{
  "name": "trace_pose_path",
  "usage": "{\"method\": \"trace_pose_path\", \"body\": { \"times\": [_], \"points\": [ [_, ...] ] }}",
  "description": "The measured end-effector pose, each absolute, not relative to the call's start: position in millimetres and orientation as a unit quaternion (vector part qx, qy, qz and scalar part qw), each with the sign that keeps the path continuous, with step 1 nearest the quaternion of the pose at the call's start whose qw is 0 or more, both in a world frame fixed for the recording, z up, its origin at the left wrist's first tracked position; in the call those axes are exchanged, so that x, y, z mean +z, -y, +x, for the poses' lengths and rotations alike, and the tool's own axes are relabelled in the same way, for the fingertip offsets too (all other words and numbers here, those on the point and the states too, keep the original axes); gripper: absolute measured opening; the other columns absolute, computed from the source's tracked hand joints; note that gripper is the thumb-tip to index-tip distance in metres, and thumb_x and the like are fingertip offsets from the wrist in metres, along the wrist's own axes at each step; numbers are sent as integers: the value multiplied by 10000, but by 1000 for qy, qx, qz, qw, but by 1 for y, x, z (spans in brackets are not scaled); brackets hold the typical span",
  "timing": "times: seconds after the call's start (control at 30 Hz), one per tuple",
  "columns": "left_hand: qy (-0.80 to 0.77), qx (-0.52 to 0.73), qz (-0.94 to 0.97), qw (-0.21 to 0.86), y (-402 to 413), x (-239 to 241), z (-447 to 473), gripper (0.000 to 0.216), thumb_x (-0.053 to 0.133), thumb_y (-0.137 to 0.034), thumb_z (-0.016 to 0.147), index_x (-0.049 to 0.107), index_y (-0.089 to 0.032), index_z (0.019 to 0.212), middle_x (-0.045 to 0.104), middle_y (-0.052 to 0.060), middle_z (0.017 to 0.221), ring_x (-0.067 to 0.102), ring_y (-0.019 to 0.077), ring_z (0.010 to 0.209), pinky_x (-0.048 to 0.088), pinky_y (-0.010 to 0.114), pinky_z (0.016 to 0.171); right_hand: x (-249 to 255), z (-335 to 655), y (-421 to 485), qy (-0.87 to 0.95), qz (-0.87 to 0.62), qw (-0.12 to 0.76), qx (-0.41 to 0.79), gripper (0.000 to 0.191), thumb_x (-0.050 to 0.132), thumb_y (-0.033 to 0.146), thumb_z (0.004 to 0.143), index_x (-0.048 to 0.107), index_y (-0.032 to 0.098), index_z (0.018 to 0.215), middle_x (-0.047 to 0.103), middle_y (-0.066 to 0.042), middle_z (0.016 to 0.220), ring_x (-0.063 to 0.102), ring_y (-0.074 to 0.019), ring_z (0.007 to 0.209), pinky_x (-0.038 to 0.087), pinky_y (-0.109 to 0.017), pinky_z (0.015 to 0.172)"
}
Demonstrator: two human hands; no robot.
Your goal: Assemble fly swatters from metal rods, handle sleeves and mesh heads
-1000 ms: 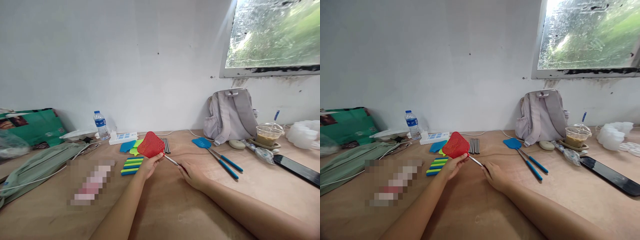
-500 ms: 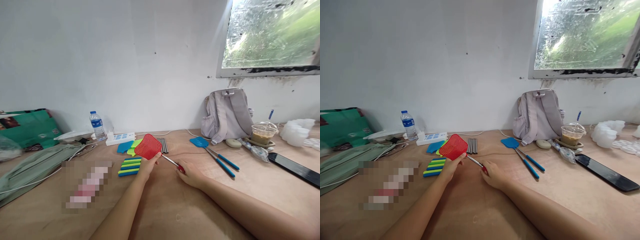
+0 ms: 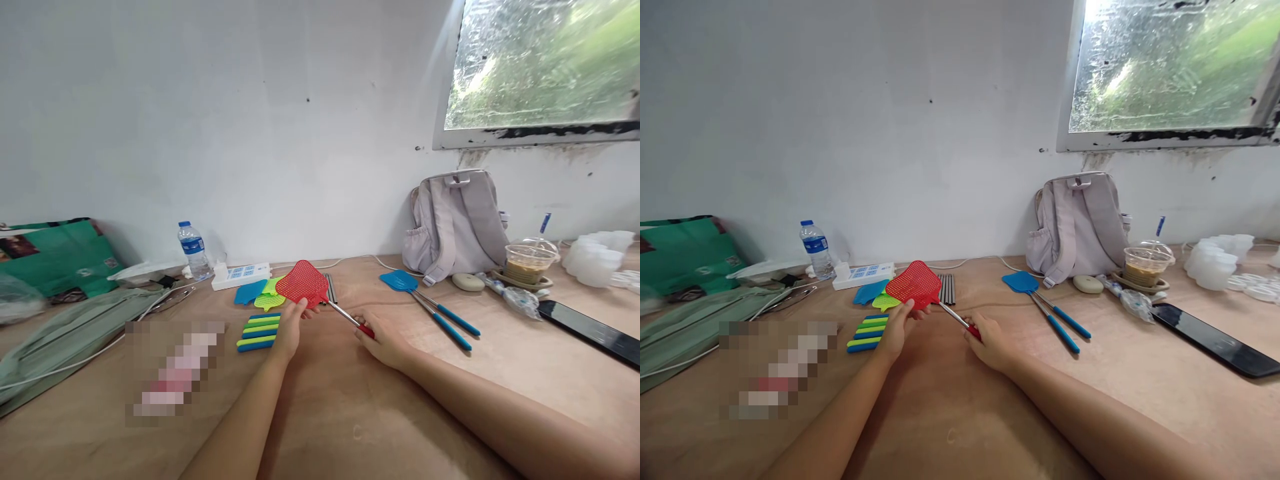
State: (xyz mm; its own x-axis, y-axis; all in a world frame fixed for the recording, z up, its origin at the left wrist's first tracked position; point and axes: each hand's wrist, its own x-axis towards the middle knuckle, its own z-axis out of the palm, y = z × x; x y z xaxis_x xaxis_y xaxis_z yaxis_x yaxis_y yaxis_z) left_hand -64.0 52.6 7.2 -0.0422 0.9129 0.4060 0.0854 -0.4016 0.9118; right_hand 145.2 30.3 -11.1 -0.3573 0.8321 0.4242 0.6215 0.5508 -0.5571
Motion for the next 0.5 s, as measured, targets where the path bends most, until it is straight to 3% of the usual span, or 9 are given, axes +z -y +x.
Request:
{"method": "trace_pose_path", "body": {
  "times": [0.17,0.3,0.5],
  "points": [
    [-504,590,605,174,-59,9,-85,255,380,-339,770,575,-180,728,601,24,695,528,164,666,398,268,627,-12,147,-33,792,-457,367,170,212,444,207,800,492,190,1005,607,-30,827,555,-160,743,405,-265,654],
    [-593,487,641,-4,-61,8,-106,177,430,-286,737,583,-196,730,626,32,739,533,190,701,391,303,691,-13,149,-34,780,-466,376,182,214,436,233,810,493,192,1012,606,-31,843,548,-159,749,406,-268,662],
    [-686,412,596,-62,-58,12,-127,226,395,-285,765,606,-202,769,646,39,758,559,209,751,391,296,673,-15,150,-35,780,-466,372,191,248,449,230,798,488,199,1041,596,-25,837,542,-159,746,405,-267,656]
  ]
}}
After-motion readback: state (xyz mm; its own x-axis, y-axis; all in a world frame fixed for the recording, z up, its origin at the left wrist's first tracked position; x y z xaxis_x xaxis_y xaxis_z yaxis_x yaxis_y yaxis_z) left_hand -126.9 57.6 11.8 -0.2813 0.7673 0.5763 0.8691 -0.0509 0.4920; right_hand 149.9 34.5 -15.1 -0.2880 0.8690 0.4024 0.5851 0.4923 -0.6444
